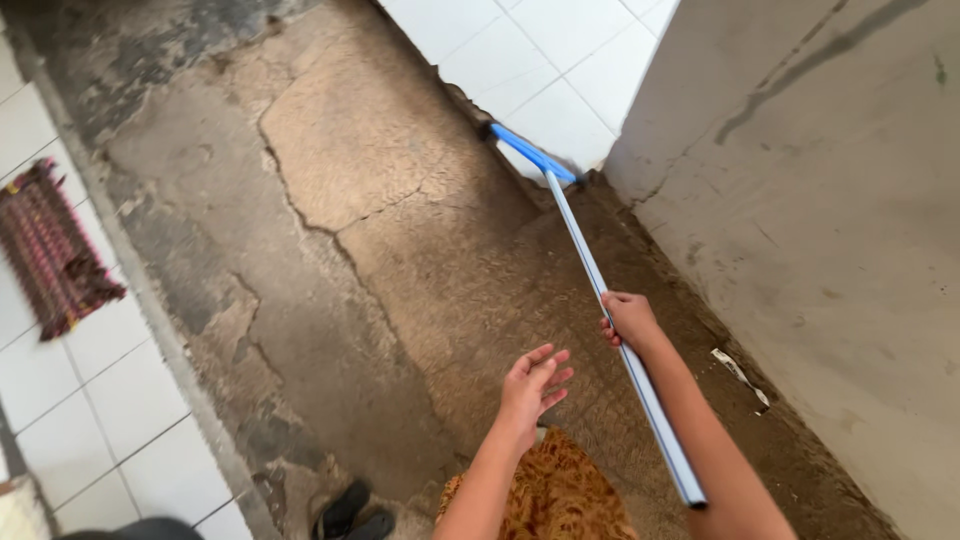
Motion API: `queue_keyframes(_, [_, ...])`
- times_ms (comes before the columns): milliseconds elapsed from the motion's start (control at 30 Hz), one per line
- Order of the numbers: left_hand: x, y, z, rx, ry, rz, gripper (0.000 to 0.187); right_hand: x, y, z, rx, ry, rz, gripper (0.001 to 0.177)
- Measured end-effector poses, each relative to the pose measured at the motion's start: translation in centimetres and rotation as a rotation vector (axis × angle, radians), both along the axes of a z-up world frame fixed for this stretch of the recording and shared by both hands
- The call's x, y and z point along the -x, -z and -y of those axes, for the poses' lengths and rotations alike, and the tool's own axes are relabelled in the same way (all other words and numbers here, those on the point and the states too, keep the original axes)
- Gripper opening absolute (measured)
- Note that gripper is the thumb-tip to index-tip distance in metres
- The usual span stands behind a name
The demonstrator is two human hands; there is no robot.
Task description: The person sweeps debris from a concrete floor into a pile using a broom.
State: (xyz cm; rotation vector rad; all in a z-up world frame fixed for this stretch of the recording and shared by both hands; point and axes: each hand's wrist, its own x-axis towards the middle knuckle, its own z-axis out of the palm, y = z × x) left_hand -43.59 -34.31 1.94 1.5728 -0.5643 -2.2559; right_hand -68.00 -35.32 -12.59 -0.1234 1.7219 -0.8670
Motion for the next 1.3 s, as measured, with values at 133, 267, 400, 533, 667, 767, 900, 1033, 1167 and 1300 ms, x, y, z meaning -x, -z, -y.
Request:
queue_keyframes(133, [1.6, 1.3, -0.6, 0.001, 0.022, 0.003, 0.043, 1.3, 5.7, -6.2, -0.059, 0.122, 0.099, 0.044])
queue_keyframes(267, [2.0, 1.4, -1.2, -0.043, 0.096, 0.051, 0.041, -0.8, 0.6, -13.3, -0.100, 0.115, -0.017, 0.043])
queue_keyframes(400, [1.7, 1.3, -0.7, -0.021, 0.069, 0.001, 0.041, -3.8, -7.6, -14.7, -0.132, 0.091, -0.086, 0.045])
queue_keyframes(533, [1.0, 1.1, 0.4, -0.021, 0.045, -0.013, 0.040, -4.3, -5.5, -8.5, 0.035, 0.034, -0.115, 0.042])
queue_keyframes(667, [0.3, 0.7, 1.6, 0.008, 0.057, 0.055, 0.040, -4.0, 2.9, -4.4, 0.113, 0.165, 0.031, 0.040])
queue_keyframes(767, [-1.0, 0.3, 2.7, 0.025, 0.084, 0.034, 0.042, -3.2, 5.5, -6.7, -0.110, 0.311, 0.044, 0.036])
queue_keyframes(900, [-2.8, 0.1, 2.9, 0.039, 0.129, 0.027, 0.043, -4.2, 1.2, -12.9, 0.035, 0.181, -0.158, 0.042])
queue_keyframes(1033, [-3.1, 0.3, 3.6, 0.038, 0.087, 0.003, 0.040, -7.2, -4.8, -10.7, -0.072, 0.284, -0.045, 0.038])
queue_keyframes(1167, [-3.5, 0.3, 4.3, 0.035, 0.089, 0.022, 0.037, -7.3, -2.7, -3.3, 0.130, 0.316, 0.108, 0.040])
queue_keyframes(1300, [-4.6, 1.3, 5.5, 0.046, 0.075, 0.084, 0.035, -4.5, 6.4, 1.8, 0.148, 0.384, 0.270, 0.030])
